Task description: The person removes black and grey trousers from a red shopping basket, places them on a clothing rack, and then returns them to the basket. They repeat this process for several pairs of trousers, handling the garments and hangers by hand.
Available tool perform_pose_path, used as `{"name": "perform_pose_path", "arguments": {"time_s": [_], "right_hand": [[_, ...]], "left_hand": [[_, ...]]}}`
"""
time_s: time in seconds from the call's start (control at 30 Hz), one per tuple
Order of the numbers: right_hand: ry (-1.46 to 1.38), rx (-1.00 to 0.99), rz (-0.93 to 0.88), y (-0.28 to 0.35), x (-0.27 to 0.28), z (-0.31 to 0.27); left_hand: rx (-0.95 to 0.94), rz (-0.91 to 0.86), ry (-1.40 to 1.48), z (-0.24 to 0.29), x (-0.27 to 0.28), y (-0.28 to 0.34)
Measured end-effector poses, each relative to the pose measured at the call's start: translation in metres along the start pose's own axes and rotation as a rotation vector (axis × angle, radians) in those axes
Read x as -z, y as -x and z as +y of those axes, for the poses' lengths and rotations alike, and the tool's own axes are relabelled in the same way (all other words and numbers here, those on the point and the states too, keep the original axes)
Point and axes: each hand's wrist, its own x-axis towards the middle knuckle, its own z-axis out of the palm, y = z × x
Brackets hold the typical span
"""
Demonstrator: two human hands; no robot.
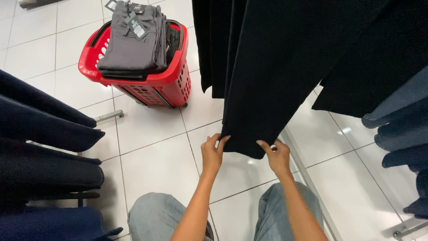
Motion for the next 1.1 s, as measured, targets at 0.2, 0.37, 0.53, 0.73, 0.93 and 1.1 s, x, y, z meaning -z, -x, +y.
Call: {"name": "perform_pose_path", "arguments": {"time_s": [0.2,0.37,0.53,0.73,0.93,1.1], "right_hand": [[-0.02,0.02,-0.012,0.016,-0.027,0.019],[-0.028,-0.012,0.037,0.018,0.007,-0.002],[-0.15,-0.088,-0.058,0.041,-0.006,0.015],[-0.07,-0.139,-0.079,0.039,-0.004,0.029],[0.069,-0.235,-0.239,0.049,0.003,0.028],[0.154,-0.292,-0.258,0.04,0.014,0.029]], "left_hand": [[0.013,-0.053,0.039,0.001,-0.024,0.021],[0.062,-0.012,0.003,-0.001,0.001,0.008],[0.101,-0.074,-0.02,-0.077,-0.028,0.032],[0.098,-0.045,-0.063,-0.077,-0.018,0.036],[0.152,-0.101,-0.057,-0.11,-0.027,0.036],[0.372,-0.164,0.019,-0.07,-0.023,0.039]]}}
